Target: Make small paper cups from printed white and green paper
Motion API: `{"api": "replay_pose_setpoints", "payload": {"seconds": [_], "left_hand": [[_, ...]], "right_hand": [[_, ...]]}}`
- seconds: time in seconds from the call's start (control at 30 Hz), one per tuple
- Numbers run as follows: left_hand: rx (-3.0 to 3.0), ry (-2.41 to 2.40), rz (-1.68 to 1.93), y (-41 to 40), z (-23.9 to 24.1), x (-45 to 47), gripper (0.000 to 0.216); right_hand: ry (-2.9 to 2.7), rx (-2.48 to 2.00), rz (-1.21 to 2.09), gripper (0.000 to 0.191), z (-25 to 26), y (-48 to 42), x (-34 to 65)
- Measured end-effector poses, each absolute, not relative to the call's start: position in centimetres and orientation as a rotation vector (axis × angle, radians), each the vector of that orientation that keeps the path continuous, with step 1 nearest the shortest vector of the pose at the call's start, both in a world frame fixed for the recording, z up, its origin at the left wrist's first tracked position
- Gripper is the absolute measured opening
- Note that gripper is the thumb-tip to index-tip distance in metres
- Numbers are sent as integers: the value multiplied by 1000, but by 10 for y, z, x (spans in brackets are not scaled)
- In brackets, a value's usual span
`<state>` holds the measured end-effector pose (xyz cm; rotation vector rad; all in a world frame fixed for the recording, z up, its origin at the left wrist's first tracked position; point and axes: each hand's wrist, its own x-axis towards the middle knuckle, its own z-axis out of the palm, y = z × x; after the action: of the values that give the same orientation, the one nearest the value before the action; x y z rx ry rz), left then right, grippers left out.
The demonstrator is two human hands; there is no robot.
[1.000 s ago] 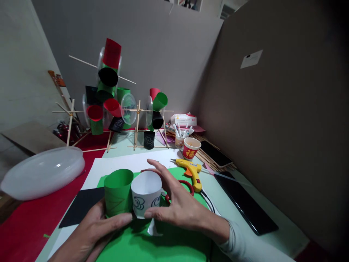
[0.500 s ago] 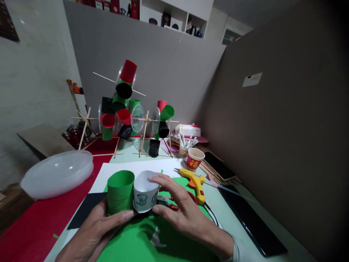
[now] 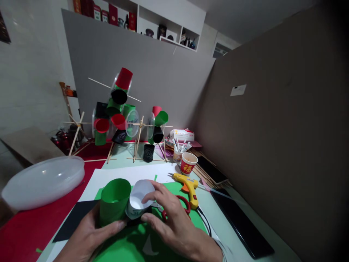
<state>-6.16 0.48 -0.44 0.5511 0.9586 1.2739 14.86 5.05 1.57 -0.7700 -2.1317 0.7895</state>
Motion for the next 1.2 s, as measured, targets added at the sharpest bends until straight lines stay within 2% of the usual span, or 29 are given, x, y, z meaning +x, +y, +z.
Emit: {"api": "replay_pose_setpoints", "payload": {"seconds": [0.13, 0.47, 0.63, 0.87, 1.0, 1.2], "left_hand": [[609, 987, 1255, 5, -4, -62, 134], [589, 948, 1133, 0, 8, -61, 130], [589, 1000, 1095, 2, 0, -68, 122], [630, 1059, 1055, 6, -14, -81, 93], [561, 1035, 1068, 5, -13, -80, 92], [554, 1033, 1061, 4, -12, -82, 88]], "right_hand": [[-2088, -797, 771, 8, 18, 52, 149], [-2061, -775, 763, 12, 21, 55, 150], [-2053, -776, 710, 6, 21, 56, 150], [-2035, -903, 571, 14, 27, 116, 149], [-2142, -990, 515, 15, 20, 163, 138], [-2270, -1052, 544, 29, 4, 188, 121]]}}
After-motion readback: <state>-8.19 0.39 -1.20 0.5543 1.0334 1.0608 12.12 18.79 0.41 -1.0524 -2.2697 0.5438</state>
